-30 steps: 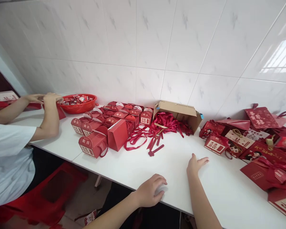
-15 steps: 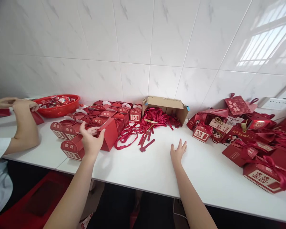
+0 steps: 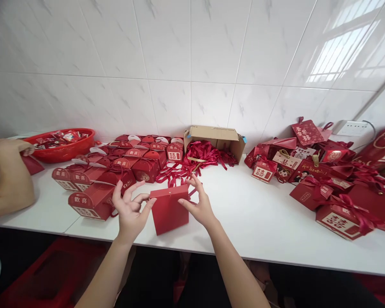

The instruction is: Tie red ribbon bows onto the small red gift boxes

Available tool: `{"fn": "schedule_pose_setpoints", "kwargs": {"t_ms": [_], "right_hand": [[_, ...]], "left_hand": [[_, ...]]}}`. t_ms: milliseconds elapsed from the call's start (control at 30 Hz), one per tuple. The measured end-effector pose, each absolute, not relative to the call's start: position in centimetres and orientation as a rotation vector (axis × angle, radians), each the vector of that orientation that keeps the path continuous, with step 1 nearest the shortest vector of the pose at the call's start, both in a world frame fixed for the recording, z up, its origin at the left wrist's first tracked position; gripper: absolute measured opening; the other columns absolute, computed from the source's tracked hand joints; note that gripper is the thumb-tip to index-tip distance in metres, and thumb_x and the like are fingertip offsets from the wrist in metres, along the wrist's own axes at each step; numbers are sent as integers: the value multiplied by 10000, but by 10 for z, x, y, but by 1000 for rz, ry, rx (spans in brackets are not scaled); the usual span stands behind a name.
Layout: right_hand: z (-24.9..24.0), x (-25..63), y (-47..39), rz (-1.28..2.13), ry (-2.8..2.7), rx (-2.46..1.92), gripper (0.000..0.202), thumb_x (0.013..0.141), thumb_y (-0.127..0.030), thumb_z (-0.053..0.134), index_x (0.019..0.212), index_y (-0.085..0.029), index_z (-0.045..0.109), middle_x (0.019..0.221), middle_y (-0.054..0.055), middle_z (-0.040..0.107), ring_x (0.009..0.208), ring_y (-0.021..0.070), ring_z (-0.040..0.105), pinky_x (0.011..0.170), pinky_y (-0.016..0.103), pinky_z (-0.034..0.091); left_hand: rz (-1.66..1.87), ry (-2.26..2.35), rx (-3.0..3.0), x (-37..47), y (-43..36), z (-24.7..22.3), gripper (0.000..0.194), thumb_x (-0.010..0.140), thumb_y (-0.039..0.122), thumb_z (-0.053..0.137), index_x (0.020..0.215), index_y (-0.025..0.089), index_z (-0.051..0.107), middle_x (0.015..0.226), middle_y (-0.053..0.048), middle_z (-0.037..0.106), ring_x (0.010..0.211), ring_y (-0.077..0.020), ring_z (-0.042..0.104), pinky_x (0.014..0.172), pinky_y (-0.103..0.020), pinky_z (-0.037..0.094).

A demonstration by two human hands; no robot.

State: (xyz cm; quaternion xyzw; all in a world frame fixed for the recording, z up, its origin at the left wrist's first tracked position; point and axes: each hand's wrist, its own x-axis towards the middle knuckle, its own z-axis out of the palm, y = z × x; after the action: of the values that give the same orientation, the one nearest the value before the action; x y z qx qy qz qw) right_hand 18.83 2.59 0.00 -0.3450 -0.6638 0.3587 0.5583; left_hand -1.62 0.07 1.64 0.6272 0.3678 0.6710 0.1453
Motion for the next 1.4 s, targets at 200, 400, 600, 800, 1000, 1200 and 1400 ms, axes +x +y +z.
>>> {"fn": "schedule_pose_setpoints", "kwargs": {"t_ms": [200, 400, 600, 800, 1000, 1200, 1400], "right_hand": [[-5, 185, 6, 1112, -1327, -755, 455, 780, -343, 705, 1193, -261, 533, 973, 37, 651, 876, 193, 631, 776, 323, 529], [-20, 184, -32, 928, -1225, -839, 154, 798, -327, 684, 883, -226, 605, 1067, 69, 630, 1050, 239, 585, 905, 397, 475], [-25, 173, -57, 892, -1245, -677, 92, 809, -304, 682, 836, -251, 611, 832, 41, 639, 883, 226, 616, 813, 402, 508], [-22, 181, 4, 664, -1579, -776, 490, 990, -466, 227, 938, -220, 648, 949, 69, 653, 909, 190, 621, 828, 355, 496], [-22, 200, 108, 498, -1967, -960, 215, 887, -309, 516, 876, -206, 704, 877, 50, 674, 776, 181, 618, 758, 335, 503], [-54, 198, 141, 359, -2133, -1057, 219, 777, -79, 579, 881, -210, 720, 983, 60, 663, 943, 208, 597, 915, 363, 450], [-79, 206, 146, 230, -1953, -1272, 404, 831, -21, 371, 1090, -174, 640, 1096, 108, 584, 1016, 212, 545, 901, 350, 444]], "left_hand": [[1714, 1103, 1876, -2, -15, 5, 483, 856, 161, 570, 1301, 257, 411, 1186, -111, 562, 847, -134, 614, 743, -274, 520], [1529, 1118, 1912, 5, -45, -4, 105, 851, 205, 582, 954, 208, 596, 902, -50, 635, 862, -189, 617, 774, -320, 516], [1518, 842, 1923, 0, -56, -19, 112, 859, 238, 559, 945, 236, 631, 920, -74, 655, 891, -225, 637, 762, -372, 546], [1490, 1049, 1959, -12, -20, -19, 163, 865, 299, 549, 900, 186, 661, 821, -52, 690, 753, -197, 661, 670, -298, 539], [1711, 1356, 1932, -11, 68, -9, 267, 796, 386, 598, 917, 155, 658, 917, -70, 707, 860, -222, 646, 821, -322, 494], [1778, 1423, 1829, -12, 132, -23, 337, 812, 438, 563, 948, 139, 641, 913, -92, 715, 853, -224, 661, 792, -321, 509], [1858, 1386, 1810, -9, 137, -55, 528, 782, 440, 625, 1196, 155, 464, 1090, -132, 641, 962, -228, 642, 835, -348, 518]]}}
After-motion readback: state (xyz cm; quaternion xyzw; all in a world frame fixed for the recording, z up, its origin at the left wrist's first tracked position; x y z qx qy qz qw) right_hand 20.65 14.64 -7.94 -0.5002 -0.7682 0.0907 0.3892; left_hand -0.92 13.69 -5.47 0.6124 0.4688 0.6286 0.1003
